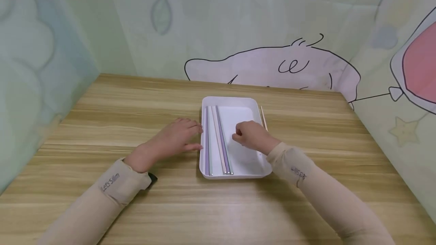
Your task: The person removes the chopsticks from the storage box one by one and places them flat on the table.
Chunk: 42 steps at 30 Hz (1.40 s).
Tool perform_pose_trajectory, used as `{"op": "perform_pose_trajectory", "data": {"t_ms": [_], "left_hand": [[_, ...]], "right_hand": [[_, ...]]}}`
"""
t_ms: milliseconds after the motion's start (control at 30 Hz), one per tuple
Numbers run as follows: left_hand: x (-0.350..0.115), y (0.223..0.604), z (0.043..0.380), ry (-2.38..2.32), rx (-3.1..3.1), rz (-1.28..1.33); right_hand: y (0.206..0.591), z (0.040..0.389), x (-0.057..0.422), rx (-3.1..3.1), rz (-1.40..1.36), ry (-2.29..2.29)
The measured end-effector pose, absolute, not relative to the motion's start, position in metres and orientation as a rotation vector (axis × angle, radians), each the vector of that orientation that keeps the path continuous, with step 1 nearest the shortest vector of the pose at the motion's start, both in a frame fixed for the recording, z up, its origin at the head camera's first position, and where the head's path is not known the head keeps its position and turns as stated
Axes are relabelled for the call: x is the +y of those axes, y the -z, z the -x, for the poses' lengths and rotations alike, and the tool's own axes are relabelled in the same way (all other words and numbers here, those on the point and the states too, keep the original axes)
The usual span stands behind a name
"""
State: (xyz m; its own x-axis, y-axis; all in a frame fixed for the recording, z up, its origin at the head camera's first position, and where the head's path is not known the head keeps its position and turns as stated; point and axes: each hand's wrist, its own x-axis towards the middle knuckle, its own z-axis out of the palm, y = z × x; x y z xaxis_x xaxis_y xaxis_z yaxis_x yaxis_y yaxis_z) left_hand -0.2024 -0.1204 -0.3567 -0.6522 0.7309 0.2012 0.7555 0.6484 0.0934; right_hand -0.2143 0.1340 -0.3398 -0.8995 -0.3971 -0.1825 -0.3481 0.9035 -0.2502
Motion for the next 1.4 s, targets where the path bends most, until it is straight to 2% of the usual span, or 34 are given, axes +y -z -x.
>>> {"op": "perform_pose_trajectory", "data": {"t_ms": [400, 1400], "left_hand": [[-0.118, 0.356, 0.2, 0.265, -2.726, 1.217], [-0.121, 0.358, 0.204, 0.289, -2.755, 1.202]], "right_hand": [[0.357, 0.212, 0.126, 2.793, 0.599, 0.355], [0.368, 0.212, 0.112, 2.809, 0.517, 0.361]]}}
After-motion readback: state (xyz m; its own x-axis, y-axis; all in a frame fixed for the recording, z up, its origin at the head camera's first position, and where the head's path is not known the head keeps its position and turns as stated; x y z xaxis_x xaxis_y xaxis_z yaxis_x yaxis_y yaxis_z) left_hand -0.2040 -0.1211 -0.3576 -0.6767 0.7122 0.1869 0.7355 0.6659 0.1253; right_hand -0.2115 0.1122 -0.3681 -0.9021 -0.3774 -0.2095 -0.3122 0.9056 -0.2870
